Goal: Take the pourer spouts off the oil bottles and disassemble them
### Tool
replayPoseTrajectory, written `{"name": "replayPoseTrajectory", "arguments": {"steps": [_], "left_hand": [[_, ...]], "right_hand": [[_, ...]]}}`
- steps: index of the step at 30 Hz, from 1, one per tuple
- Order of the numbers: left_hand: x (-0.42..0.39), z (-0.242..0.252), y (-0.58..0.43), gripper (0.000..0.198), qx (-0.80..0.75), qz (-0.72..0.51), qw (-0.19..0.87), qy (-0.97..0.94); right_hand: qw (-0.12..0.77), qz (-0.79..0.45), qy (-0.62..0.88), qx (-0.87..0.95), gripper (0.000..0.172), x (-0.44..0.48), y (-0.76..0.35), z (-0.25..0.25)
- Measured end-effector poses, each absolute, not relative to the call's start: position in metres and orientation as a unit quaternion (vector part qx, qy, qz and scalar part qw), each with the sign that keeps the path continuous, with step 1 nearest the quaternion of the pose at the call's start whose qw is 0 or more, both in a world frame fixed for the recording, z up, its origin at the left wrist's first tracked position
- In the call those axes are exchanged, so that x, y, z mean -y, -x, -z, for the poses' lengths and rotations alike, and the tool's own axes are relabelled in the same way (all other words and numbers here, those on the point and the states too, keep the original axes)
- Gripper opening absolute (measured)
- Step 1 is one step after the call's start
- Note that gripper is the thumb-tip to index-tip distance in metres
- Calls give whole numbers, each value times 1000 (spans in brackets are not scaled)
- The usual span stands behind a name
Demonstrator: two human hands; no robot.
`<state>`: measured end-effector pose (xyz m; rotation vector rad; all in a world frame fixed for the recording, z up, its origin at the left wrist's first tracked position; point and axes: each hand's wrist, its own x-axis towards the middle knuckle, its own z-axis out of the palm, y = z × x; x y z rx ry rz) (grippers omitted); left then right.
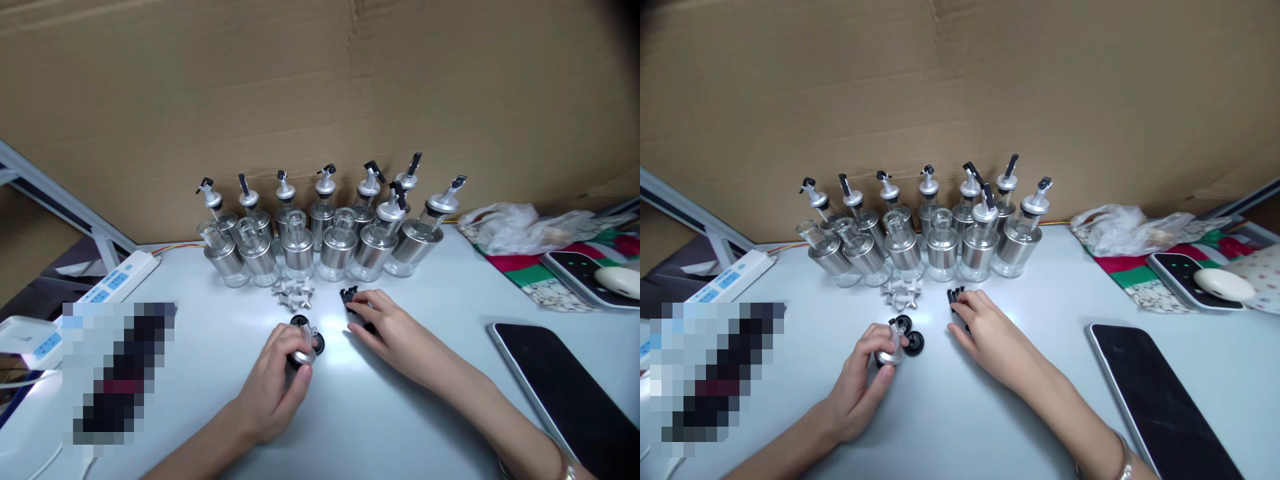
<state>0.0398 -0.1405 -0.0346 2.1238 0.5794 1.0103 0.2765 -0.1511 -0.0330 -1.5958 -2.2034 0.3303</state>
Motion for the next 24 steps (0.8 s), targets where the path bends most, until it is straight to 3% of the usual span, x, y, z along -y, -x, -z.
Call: {"name": "replayPoseTrajectory", "arguments": {"steps": [12, 17, 24], "left_hand": [[142, 35, -38, 15, -226, -378, 374, -816], [146, 35, -37, 20, -202, -355, 410, -815], [147, 39, -39, 17, -178, -341, 447, -808]], "right_hand": [[234, -95, 547, 798, 30, 151, -276, 28], [301, -212, 445, 817, 25, 164, -256, 8], [278, -326, 438, 790, 19, 172, -237, 2]]}}
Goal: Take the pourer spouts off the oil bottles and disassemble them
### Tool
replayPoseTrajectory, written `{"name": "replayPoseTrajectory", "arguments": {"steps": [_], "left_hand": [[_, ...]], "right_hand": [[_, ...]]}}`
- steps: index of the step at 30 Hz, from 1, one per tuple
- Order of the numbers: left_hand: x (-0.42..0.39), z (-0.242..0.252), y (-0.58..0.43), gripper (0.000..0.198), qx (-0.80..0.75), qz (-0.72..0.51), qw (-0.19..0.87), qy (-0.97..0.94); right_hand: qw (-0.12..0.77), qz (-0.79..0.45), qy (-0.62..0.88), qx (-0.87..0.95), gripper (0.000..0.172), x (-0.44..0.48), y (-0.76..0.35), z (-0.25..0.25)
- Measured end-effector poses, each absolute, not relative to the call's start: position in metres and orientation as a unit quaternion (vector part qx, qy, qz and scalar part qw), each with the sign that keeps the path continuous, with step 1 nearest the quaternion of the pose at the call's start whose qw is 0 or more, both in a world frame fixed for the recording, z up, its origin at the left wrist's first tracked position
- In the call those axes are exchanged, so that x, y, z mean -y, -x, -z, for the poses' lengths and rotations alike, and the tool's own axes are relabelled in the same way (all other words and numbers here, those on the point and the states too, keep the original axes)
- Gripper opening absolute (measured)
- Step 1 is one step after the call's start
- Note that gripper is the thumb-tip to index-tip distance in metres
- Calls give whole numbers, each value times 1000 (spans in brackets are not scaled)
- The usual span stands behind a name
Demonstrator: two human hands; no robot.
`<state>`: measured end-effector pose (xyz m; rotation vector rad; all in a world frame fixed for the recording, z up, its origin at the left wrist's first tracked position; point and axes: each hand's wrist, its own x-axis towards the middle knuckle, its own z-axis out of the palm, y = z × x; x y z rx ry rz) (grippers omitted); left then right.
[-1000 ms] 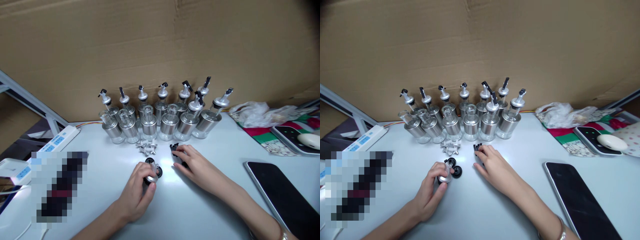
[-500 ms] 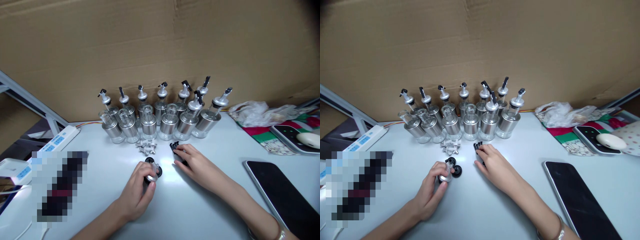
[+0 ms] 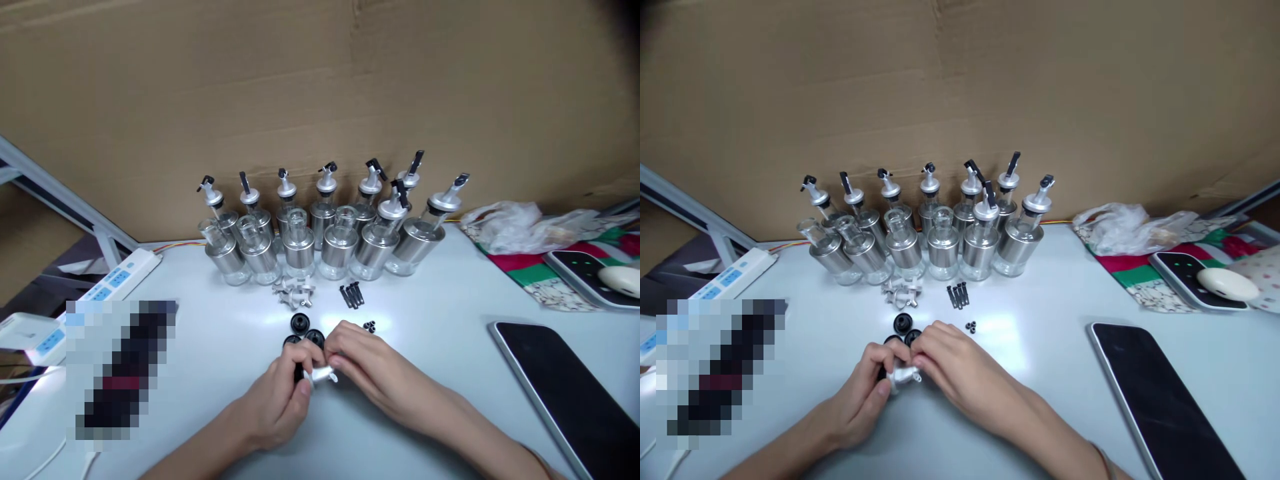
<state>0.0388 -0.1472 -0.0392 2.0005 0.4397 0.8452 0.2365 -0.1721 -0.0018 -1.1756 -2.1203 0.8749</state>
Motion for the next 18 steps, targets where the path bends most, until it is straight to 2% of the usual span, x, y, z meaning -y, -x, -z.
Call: {"name": "replayPoseTrajectory", "arguments": {"steps": [7, 12, 15, 18], "left_hand": [[147, 32, -43, 8, -214, -385, 535, -721], [148, 29, -46, 10, -234, -394, 611, -645], [148, 30, -49, 9, -239, -402, 594, -654], [146, 33, -48, 4, -276, -438, 535, -668]], "right_hand": [[222, -345, 463, 786, 19, 173, -239, 1], [226, -383, 477, 758, 22, 174, -241, 1], [227, -393, 502, 737, 23, 174, -242, 2], [241, -358, 511, 744, 22, 173, -243, 4]]}}
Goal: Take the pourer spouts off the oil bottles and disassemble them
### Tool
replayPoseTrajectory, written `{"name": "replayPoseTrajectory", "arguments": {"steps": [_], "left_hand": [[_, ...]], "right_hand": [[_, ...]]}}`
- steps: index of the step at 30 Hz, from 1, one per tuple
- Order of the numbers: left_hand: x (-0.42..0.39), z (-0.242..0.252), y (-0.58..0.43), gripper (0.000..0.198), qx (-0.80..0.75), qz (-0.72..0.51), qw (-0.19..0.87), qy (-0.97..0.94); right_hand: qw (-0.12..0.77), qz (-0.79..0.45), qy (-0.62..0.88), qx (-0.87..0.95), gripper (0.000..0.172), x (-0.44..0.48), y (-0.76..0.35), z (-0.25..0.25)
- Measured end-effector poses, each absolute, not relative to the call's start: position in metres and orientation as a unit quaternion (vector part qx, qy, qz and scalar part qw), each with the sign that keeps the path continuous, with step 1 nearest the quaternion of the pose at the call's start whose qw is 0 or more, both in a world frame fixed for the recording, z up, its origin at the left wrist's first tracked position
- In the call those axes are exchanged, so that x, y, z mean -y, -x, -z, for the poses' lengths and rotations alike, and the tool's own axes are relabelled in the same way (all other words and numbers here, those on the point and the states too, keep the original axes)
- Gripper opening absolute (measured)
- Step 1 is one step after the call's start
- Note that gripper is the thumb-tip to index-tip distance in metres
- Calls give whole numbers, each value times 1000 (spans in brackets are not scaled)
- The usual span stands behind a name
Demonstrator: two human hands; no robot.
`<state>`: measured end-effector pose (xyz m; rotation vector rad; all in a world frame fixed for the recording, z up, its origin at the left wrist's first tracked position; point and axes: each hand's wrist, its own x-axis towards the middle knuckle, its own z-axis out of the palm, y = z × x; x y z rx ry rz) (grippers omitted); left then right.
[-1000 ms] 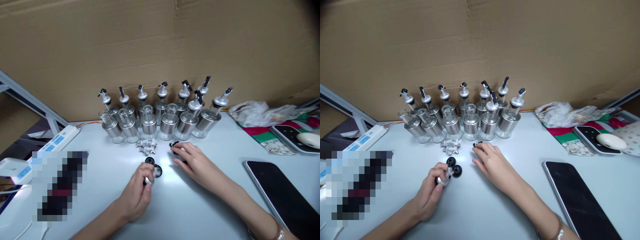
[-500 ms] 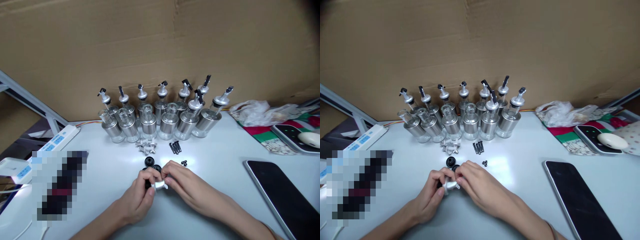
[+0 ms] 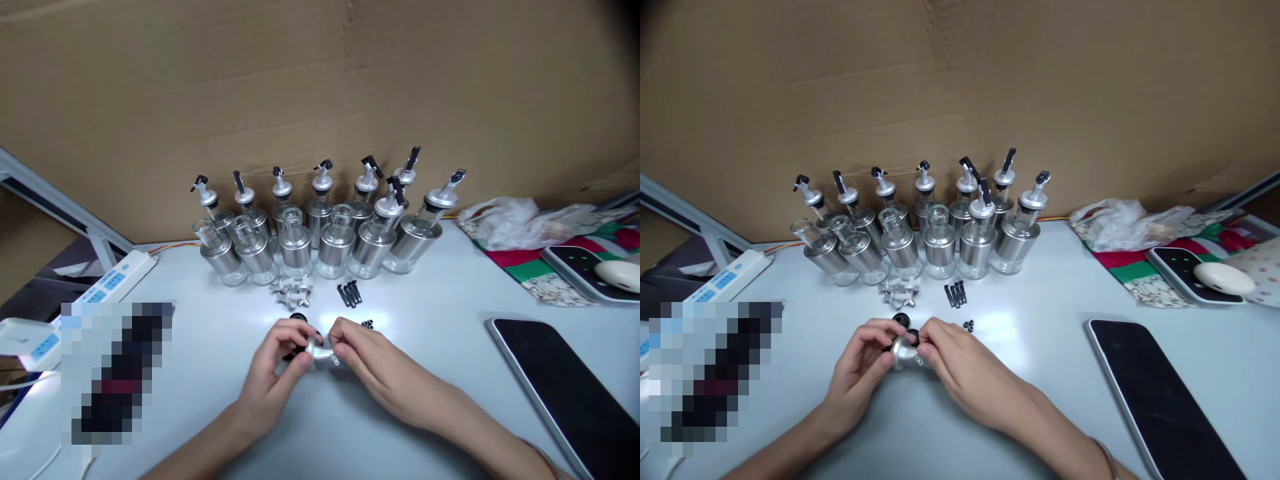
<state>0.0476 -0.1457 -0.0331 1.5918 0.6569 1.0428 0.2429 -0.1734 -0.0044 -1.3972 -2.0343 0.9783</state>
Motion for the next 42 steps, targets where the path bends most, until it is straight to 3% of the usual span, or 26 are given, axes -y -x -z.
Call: {"name": "replayPoseTrajectory", "arguments": {"steps": [6, 10, 17, 20, 28, 37, 42], "left_hand": [[139, 36, -40, 17, -342, -482, 416, -692], [136, 30, -40, 31, -252, -433, 286, -817], [141, 25, -45, 21, -224, -376, 123, -891], [141, 28, -45, 15, -223, -354, 115, -901], [136, 27, -44, 24, -175, -308, 186, -917], [140, 33, -44, 39, -175, -303, 184, -919], [139, 33, -42, 34, -172, -305, 157, -923]], "right_hand": [[286, -275, 504, 767, 28, 171, -246, 9], [327, -245, 497, 765, 33, 169, -246, 7], [358, -244, 468, 770, 39, 172, -241, 4], [350, -250, 468, 772, 38, 173, -241, 4], [352, -244, 485, 762, 34, 173, -241, 7], [391, -222, 468, 761, 37, 175, -238, 7], [373, -223, 486, 758, 42, 175, -236, 4]]}}
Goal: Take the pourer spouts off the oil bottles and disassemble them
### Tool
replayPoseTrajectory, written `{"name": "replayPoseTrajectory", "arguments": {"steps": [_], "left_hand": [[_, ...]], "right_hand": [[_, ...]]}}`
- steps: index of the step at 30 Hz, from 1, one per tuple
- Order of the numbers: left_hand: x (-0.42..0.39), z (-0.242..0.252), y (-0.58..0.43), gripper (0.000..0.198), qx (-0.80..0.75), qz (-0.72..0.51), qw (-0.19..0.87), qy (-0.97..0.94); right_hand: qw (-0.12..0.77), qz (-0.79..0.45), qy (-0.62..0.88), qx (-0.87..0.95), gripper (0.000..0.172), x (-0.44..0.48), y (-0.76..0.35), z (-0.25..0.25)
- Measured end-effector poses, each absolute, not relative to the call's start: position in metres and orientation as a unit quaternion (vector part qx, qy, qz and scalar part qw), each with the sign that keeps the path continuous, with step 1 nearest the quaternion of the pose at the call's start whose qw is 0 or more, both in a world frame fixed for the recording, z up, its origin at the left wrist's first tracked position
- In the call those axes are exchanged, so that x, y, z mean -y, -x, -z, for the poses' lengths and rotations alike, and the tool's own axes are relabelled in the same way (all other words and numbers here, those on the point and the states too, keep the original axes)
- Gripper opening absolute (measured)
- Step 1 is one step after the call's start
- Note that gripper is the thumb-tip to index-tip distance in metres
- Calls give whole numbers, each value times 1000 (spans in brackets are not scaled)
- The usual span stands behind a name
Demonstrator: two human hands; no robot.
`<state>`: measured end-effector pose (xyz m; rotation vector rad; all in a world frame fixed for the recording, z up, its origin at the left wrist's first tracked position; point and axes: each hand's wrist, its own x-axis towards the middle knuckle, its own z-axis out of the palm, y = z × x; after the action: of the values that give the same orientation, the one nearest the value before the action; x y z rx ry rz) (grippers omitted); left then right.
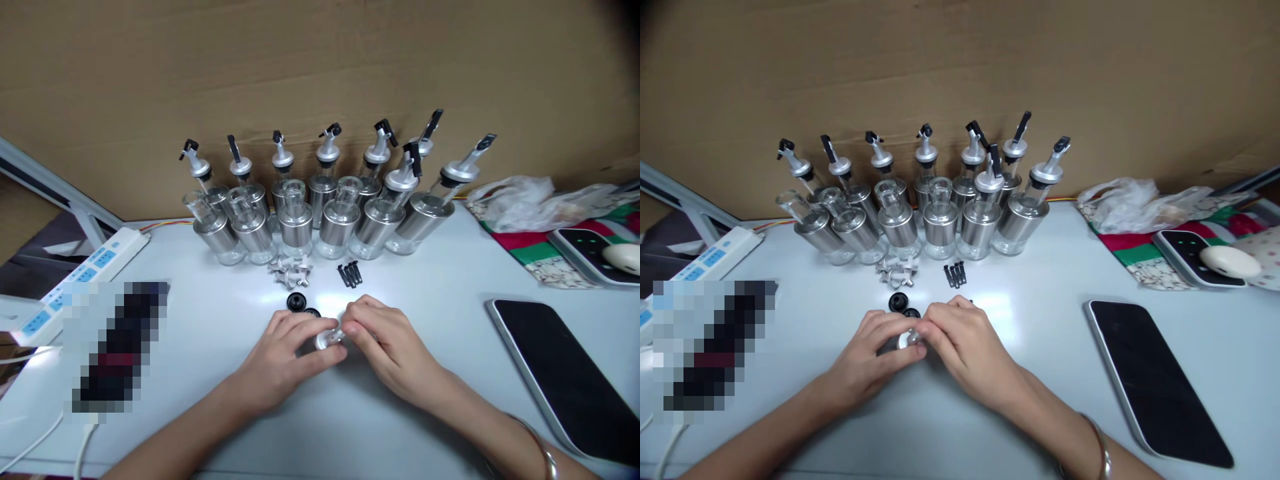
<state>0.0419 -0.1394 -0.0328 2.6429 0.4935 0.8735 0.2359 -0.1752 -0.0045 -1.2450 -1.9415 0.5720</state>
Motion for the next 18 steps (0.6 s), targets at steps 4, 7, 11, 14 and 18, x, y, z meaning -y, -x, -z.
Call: {"name": "replayPoseTrajectory", "arguments": {"steps": [4, 7, 11, 14, 18], "left_hand": [[137, 32, -39, 30, -175, -291, 111, -934], [136, 32, -38, 27, -188, -310, 116, -925], [133, 32, -39, 25, -263, -371, 127, -882], [133, 32, -41, 24, -314, -388, 155, -852], [136, 33, -42, 27, -315, -373, 200, -849]], "right_hand": [[367, -246, 508, 739, 44, 176, -236, 3], [367, -281, 545, 700, 45, 174, -240, 1], [389, -292, 608, 627, 34, 165, -256, -3], [349, -265, 643, 628, 21, 156, -272, 3], [272, -193, 663, 670, 15, 148, -287, 20]]}}
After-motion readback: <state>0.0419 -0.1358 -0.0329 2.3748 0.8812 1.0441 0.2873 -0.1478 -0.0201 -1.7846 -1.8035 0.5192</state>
